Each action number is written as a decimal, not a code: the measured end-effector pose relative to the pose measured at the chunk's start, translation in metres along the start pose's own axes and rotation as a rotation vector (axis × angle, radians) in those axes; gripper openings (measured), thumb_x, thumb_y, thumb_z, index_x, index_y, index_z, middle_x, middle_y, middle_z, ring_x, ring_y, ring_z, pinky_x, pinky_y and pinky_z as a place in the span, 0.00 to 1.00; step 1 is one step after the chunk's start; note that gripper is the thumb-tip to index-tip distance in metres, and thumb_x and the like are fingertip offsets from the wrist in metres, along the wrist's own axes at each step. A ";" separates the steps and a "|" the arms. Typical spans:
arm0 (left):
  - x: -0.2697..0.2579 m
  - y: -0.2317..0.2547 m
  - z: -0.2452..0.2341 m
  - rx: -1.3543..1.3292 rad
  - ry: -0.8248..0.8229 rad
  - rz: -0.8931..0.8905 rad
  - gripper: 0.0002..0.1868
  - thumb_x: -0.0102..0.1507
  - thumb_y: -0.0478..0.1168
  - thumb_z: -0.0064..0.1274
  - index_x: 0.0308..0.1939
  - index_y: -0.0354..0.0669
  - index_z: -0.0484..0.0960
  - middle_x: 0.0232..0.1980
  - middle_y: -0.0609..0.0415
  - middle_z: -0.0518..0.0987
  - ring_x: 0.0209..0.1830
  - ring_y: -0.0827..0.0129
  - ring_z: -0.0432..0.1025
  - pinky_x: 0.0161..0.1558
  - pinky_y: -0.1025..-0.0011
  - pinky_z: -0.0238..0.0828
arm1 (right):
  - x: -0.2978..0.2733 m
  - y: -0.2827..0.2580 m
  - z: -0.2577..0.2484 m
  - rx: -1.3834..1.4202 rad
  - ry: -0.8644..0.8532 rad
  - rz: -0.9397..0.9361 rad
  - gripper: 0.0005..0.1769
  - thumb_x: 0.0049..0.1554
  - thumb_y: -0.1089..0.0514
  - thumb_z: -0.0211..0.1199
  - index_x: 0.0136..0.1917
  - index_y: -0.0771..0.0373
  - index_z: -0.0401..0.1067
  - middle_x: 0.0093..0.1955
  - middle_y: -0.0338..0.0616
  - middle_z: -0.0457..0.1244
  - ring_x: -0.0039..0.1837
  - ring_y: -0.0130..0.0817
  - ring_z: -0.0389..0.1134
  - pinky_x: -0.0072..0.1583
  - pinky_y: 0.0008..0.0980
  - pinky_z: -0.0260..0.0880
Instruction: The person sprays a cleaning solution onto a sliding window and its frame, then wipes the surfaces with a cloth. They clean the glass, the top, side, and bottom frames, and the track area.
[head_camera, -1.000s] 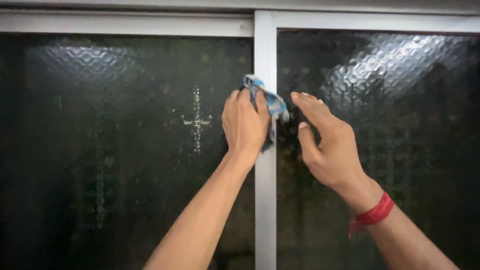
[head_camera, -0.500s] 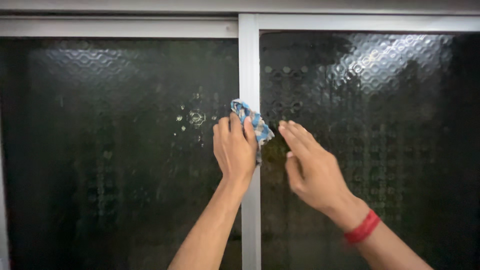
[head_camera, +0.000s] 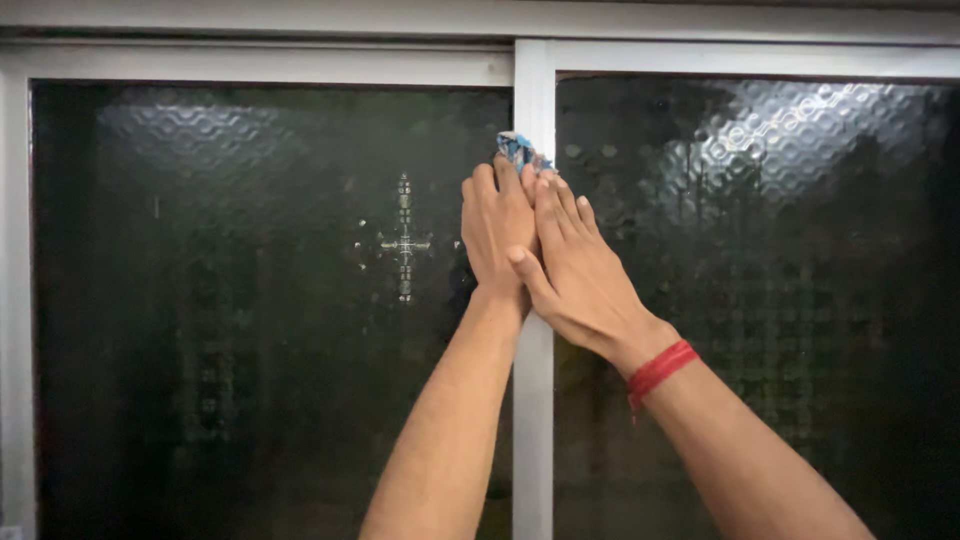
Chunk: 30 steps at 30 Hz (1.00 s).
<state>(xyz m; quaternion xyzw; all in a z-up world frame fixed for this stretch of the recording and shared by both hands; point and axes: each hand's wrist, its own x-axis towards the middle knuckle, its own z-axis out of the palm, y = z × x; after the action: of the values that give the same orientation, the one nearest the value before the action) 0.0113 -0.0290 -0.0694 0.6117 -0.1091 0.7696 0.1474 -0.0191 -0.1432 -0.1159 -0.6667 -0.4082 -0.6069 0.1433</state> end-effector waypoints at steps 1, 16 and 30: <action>-0.002 0.000 -0.002 -0.002 0.004 0.004 0.20 0.70 0.47 0.48 0.56 0.33 0.75 0.47 0.42 0.75 0.49 0.49 0.71 0.47 0.55 0.73 | -0.004 -0.003 0.003 0.019 0.014 0.006 0.45 0.68 0.42 0.43 0.80 0.83 0.39 0.82 0.72 0.43 0.84 0.61 0.41 0.80 0.52 0.38; -0.063 -0.025 -0.035 -0.071 -0.121 0.119 0.21 0.70 0.47 0.48 0.57 0.32 0.76 0.47 0.43 0.75 0.47 0.50 0.71 0.46 0.56 0.72 | -0.058 -0.050 0.032 -0.117 0.008 0.054 0.47 0.66 0.40 0.42 0.79 0.83 0.39 0.81 0.75 0.42 0.83 0.64 0.41 0.80 0.51 0.39; -0.037 -0.032 -0.030 -0.201 -0.088 0.147 0.20 0.69 0.46 0.50 0.57 0.31 0.78 0.47 0.44 0.76 0.48 0.50 0.72 0.47 0.57 0.74 | -0.044 -0.058 0.037 -0.052 0.063 0.135 0.46 0.66 0.43 0.47 0.79 0.84 0.40 0.82 0.76 0.42 0.84 0.65 0.40 0.80 0.51 0.39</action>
<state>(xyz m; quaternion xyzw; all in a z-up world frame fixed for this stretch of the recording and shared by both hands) 0.0033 0.0075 -0.1130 0.6174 -0.2367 0.7358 0.1461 -0.0320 -0.0982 -0.1827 -0.6768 -0.3419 -0.6268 0.1792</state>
